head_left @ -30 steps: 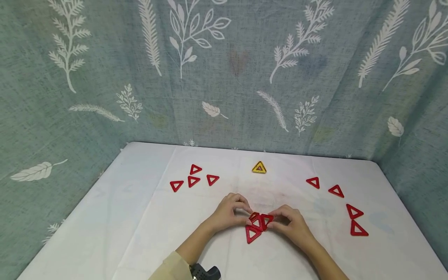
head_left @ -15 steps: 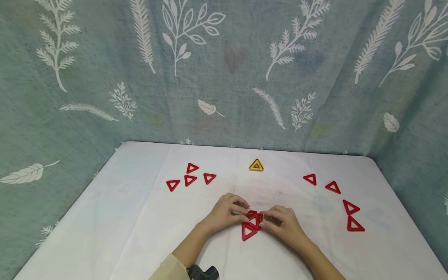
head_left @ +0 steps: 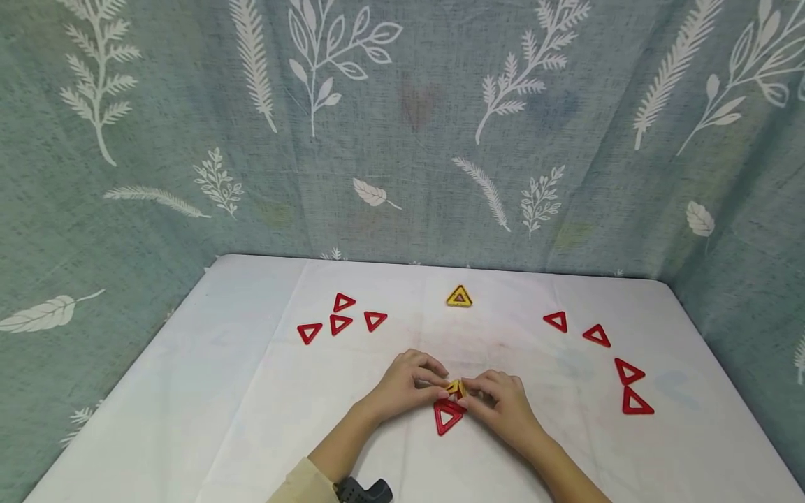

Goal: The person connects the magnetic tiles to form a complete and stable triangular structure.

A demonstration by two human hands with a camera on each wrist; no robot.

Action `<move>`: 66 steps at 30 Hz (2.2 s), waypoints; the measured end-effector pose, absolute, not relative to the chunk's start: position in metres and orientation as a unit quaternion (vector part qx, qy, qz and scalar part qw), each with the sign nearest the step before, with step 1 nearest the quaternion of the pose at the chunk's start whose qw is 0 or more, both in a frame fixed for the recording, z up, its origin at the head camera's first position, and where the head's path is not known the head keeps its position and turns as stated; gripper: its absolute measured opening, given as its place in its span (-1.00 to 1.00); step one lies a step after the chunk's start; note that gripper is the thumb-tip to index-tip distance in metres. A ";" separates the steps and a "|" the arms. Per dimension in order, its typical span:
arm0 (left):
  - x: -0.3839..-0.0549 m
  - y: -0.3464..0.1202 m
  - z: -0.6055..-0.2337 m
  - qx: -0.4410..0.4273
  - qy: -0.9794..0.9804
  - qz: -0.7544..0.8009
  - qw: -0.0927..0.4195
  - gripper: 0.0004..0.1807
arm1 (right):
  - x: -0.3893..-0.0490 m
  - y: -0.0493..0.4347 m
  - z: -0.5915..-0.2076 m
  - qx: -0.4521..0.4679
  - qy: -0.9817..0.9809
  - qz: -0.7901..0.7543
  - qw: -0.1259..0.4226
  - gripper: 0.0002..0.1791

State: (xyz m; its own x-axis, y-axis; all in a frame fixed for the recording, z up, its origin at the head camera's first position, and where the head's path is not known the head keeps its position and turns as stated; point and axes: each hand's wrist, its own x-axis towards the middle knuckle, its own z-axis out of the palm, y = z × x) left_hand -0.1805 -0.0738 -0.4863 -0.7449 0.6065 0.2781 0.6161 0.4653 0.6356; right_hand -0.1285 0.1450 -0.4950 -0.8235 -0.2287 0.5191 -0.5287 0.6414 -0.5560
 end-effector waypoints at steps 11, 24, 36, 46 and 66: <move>-0.178 -0.074 -0.488 -0.365 -0.858 -0.360 0.015 -0.78 | -0.130 0.148 -0.498 0.255 -0.872 0.368 0.198 -0.60; -0.181 -0.076 -0.487 -0.378 -0.843 -0.382 -0.003 -0.76 | -0.131 0.153 -0.498 0.255 -0.872 0.379 0.175 -0.65; -0.184 -0.079 -0.489 -0.400 -0.852 -0.336 -0.013 -0.41 | -0.130 0.154 -0.497 0.254 -0.868 0.399 0.149 -0.68; -0.185 -0.080 -0.494 -0.397 -0.854 -0.336 0.009 -0.56 | -0.126 0.156 -0.490 0.282 -0.903 0.315 0.076 -0.18; -0.183 -0.079 -0.492 -0.377 -0.858 -0.347 0.024 -0.67 | -0.138 0.171 -0.487 0.211 -0.908 0.357 0.059 -0.67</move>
State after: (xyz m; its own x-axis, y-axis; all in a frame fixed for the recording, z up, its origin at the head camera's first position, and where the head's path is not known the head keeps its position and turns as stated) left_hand -0.1834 -0.0790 -0.4923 -0.7149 0.6304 0.3027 0.6636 0.4751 0.5779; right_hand -0.1384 0.1705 -0.4873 -0.9039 -0.3412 0.2578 -0.4255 0.6567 -0.6227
